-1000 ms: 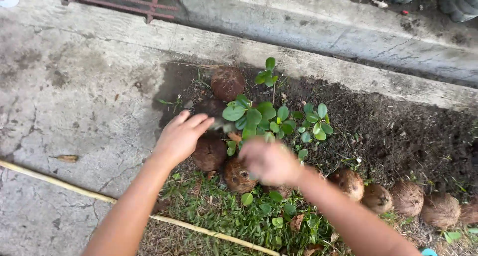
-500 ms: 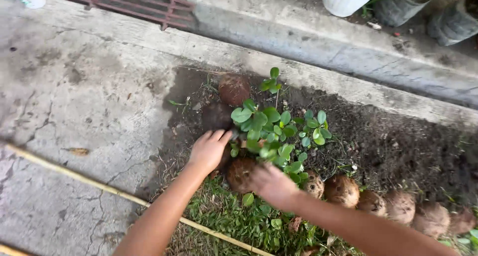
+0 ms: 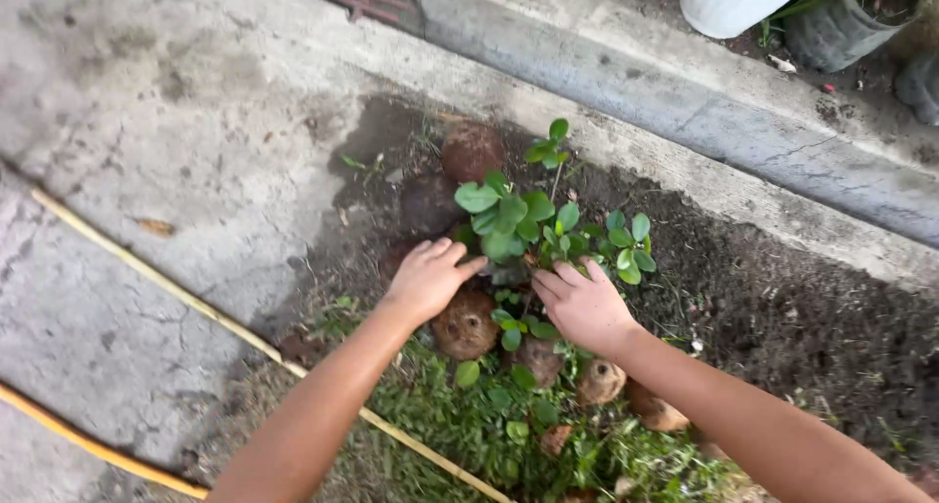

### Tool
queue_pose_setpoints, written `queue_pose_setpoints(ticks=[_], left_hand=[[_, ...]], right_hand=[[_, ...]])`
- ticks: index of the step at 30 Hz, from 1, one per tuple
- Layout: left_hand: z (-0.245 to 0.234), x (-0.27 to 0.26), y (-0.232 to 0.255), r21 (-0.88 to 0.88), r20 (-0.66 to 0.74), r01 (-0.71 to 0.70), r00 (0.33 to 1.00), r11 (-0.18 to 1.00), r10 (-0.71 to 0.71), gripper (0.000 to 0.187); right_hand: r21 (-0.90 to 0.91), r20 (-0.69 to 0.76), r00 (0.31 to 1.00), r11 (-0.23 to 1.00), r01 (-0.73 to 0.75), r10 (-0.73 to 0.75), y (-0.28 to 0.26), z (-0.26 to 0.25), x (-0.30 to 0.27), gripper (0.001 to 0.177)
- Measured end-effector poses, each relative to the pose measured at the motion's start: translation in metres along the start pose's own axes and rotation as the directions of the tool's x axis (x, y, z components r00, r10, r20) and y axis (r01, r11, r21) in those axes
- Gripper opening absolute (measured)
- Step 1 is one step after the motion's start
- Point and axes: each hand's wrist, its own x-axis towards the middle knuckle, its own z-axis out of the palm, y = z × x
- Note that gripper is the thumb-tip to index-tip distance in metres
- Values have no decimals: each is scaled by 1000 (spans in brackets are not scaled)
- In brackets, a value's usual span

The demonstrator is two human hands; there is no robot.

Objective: Weeding and digging in a garden bed using a hand trowel and bare hands

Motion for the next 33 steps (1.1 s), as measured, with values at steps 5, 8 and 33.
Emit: queue_pose_setpoints(ticks=[5, 8, 33], left_hand=[[-80, -11, 4, 22, 276, 132, 952, 991, -133, 39], [-109, -15, 3, 56, 306, 227, 923, 972, -233, 36], [-158, -130, -21, -426, -49, 596, 736, 680, -675, 48]], right_hand=[[-20, -86, 996, 1000, 10, -12, 2, -8, -12, 32], [-25, -136, 991, 1000, 10, -13, 0, -8, -12, 33], [635, 689, 676, 233, -736, 260, -50, -10, 185, 142]])
